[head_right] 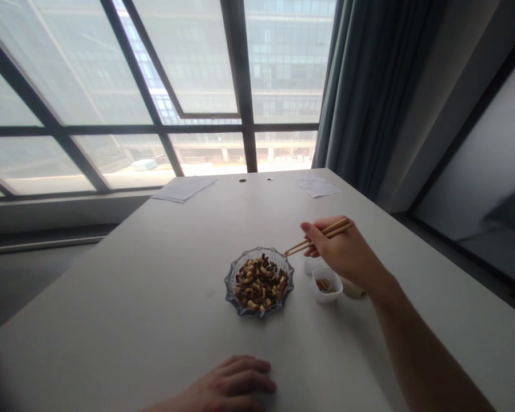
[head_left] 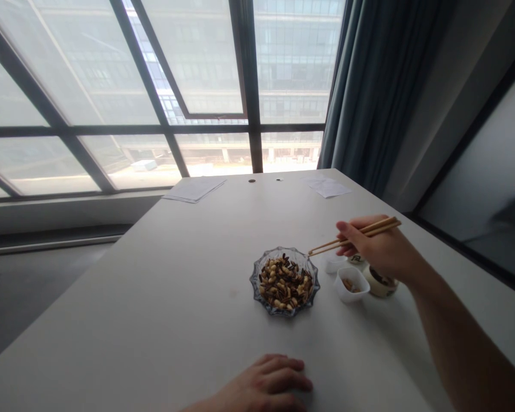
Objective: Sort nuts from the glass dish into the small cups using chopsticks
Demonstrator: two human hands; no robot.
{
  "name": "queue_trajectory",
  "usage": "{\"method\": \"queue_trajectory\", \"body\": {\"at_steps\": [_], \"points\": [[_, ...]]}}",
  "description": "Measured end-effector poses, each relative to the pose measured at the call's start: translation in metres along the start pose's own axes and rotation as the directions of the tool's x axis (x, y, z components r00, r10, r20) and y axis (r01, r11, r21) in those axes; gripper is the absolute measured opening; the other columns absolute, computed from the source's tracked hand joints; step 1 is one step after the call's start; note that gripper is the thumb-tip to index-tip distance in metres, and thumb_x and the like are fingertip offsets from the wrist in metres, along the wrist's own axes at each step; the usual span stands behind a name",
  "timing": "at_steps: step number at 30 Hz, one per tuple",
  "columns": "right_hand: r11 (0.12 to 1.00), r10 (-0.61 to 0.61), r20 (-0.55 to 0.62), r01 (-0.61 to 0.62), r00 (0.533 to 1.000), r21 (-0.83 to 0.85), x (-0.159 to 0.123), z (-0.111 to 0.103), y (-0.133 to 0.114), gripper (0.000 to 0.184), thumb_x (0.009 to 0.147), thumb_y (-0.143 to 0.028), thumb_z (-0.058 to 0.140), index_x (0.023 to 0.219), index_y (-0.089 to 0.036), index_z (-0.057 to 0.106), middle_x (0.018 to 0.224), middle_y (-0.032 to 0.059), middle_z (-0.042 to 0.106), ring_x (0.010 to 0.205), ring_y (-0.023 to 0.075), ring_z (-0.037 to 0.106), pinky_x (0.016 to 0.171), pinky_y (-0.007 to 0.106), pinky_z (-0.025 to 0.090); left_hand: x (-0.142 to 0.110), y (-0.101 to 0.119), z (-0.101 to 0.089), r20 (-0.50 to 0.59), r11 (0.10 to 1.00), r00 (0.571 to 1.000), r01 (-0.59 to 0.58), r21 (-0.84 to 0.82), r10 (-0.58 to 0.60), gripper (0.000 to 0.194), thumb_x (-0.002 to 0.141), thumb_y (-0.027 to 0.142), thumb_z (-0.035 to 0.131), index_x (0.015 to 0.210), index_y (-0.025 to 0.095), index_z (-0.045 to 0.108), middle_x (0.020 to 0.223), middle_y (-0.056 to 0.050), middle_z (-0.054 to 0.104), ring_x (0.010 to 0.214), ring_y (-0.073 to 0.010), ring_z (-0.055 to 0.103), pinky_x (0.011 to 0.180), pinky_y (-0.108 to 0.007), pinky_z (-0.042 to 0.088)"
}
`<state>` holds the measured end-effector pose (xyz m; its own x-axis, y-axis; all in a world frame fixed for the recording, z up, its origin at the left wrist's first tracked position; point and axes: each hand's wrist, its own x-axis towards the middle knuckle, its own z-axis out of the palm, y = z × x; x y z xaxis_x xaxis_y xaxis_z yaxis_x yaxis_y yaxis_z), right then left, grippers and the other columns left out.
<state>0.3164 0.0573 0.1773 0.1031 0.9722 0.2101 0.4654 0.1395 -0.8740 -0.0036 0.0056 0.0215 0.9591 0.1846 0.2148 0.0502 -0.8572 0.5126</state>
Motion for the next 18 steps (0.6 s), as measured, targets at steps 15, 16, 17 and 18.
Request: {"method": "queue_trajectory", "body": {"at_steps": [15, 16, 17, 18], "points": [[0.949, 0.124, -0.384, -0.223, 0.915, -0.224, 0.026, -0.07, 0.03, 0.028, 0.095, -0.032, 0.075, 0.073, -0.014, 0.073, 0.069, 0.0144, 0.078, 0.059, 0.0233, 0.079, 0.052, 0.023, 0.062, -0.003, -0.002, 0.003, 0.006, 1.0, 1.0, 0.002, -0.01, -0.002, 0.015, 0.107, 0.025, 0.064, 0.122, 0.025, 0.064, 0.146, -0.007, 0.068, 0.146, -0.0239, 0.054, 0.125, -0.035, 0.04], [0.951, 0.116, -0.387, -0.214, 0.915, -0.222, 0.027, -0.07, 0.033, 0.028, 0.094, -0.032, 0.076, 0.073, -0.014, 0.072, 0.068, 0.0138, 0.078, 0.059, 0.0237, 0.079, 0.052, 0.024, 0.063, -0.003, -0.002, 0.004, 0.004, 1.0, 1.0, 0.001, -0.009, -0.001, 0.015, 0.108, 0.024, 0.064, 0.122, 0.025, 0.064, 0.145, -0.007, 0.068, 0.145, -0.0238, 0.054, 0.124, -0.035, 0.04], [0.955, 0.103, -0.389, -0.201, 0.915, -0.22, 0.028, -0.071, 0.035, 0.028, 0.094, -0.033, 0.076, 0.072, -0.015, 0.072, 0.068, 0.013, 0.078, 0.059, 0.0242, 0.079, 0.052, 0.025, 0.063, -0.002, -0.002, 0.004, 0.003, 1.0, 1.0, 0.003, -0.009, -0.002, 0.015, 0.108, 0.024, 0.064, 0.122, 0.025, 0.065, 0.145, -0.007, 0.068, 0.145, -0.0238, 0.054, 0.124, -0.035, 0.04], [0.958, 0.09, -0.388, -0.185, 0.917, -0.217, 0.029, -0.071, 0.037, 0.029, 0.093, -0.034, 0.077, 0.072, -0.016, 0.072, 0.067, 0.0123, 0.078, 0.059, 0.0247, 0.079, 0.052, 0.025, 0.064, -0.002, -0.001, 0.004, -0.002, 1.0, 1.0, 0.002, -0.011, -0.002, 0.015, 0.108, 0.025, 0.064, 0.123, 0.025, 0.065, 0.145, -0.007, 0.068, 0.145, -0.0239, 0.054, 0.124, -0.035, 0.041]]}}
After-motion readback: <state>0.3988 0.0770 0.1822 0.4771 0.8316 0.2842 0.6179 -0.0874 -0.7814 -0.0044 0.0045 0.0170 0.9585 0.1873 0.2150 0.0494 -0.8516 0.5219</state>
